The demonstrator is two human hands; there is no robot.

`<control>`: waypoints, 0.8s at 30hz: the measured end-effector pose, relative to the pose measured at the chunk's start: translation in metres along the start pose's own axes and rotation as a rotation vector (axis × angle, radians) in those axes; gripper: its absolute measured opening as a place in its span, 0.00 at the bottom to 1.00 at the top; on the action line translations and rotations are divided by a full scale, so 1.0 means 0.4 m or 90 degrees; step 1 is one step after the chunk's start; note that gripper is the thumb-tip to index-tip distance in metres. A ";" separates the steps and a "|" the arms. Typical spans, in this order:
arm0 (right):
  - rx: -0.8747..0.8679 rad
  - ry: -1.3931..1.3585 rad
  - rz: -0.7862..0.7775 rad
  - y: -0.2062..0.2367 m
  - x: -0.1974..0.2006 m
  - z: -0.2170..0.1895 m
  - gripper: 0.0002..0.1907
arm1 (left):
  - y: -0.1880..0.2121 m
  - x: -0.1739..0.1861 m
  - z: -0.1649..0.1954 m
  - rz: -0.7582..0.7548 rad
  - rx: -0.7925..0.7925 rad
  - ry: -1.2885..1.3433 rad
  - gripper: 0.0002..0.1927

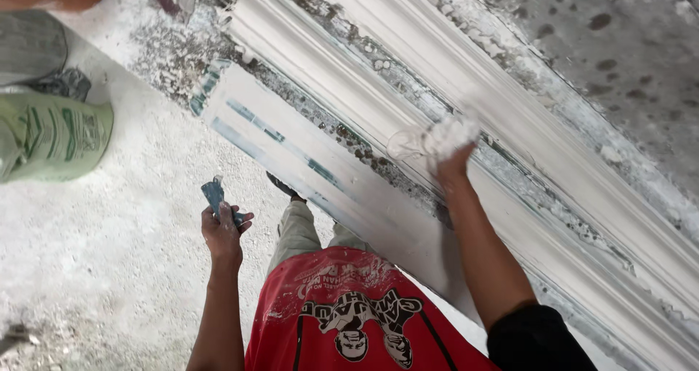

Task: The person opens a sack of plaster powder, scoops powder into a bowl, mixes it with water by hand into a paste, then spreads the paste by hand onto decorative molding strips on the workbench and wipes the strips with a sponge pad.

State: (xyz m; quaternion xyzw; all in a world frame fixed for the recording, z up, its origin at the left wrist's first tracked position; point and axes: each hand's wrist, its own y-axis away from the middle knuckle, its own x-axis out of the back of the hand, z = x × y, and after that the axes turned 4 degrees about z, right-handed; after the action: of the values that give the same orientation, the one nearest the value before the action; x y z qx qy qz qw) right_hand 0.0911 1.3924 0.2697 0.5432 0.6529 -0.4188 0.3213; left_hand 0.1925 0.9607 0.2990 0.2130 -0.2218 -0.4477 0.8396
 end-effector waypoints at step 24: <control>0.101 1.316 -0.309 -0.267 -0.091 0.305 0.32 | -0.082 0.141 -0.001 0.082 -0.030 0.142 0.12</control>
State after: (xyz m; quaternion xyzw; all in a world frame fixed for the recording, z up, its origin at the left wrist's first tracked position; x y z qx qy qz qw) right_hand -0.0104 1.2610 0.2685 0.5097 0.6703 0.1521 -0.5174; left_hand 0.1995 0.8964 0.2907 0.2273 -0.1297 -0.3711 0.8910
